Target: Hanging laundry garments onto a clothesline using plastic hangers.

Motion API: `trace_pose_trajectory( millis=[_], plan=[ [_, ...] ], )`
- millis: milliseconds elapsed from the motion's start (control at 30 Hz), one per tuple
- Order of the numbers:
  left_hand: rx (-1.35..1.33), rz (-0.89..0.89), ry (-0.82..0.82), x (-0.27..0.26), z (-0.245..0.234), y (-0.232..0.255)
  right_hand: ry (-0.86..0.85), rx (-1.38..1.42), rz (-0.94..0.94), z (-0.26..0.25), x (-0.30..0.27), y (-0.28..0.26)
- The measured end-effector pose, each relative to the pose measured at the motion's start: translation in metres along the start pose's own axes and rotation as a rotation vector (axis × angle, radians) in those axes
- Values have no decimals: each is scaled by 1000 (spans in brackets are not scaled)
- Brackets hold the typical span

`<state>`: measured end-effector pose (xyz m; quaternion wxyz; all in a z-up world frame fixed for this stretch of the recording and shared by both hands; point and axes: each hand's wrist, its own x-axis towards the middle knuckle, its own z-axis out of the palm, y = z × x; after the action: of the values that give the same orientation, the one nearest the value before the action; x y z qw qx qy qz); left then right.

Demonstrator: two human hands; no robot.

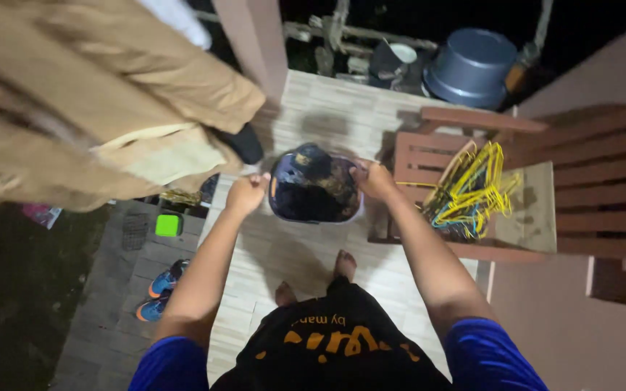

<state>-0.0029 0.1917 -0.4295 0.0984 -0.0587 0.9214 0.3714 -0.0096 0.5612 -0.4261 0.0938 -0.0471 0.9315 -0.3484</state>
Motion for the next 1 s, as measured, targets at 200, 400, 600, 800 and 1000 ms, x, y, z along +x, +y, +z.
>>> trace_pose_trajectory(
  millis=[200, 400, 600, 800, 1000],
  plan=[
    [-8, -56, -212, 23, 122, -72, -67, 75, 125, 54, -29, 127],
    [189, 105, -471, 19, 210, -137, 138, -203, 151, 122, -46, 206],
    [253, -44, -555, 21, 230, -179, 37, 19, 19, 196, -31, 242],
    [506, 101, -885, 41, 233, -186, 16, 28, 105, 209, 23, 214],
    [180, 244, -657, 42, 277, -275, 85, -197, -111, 403, 60, 318]
  ],
)
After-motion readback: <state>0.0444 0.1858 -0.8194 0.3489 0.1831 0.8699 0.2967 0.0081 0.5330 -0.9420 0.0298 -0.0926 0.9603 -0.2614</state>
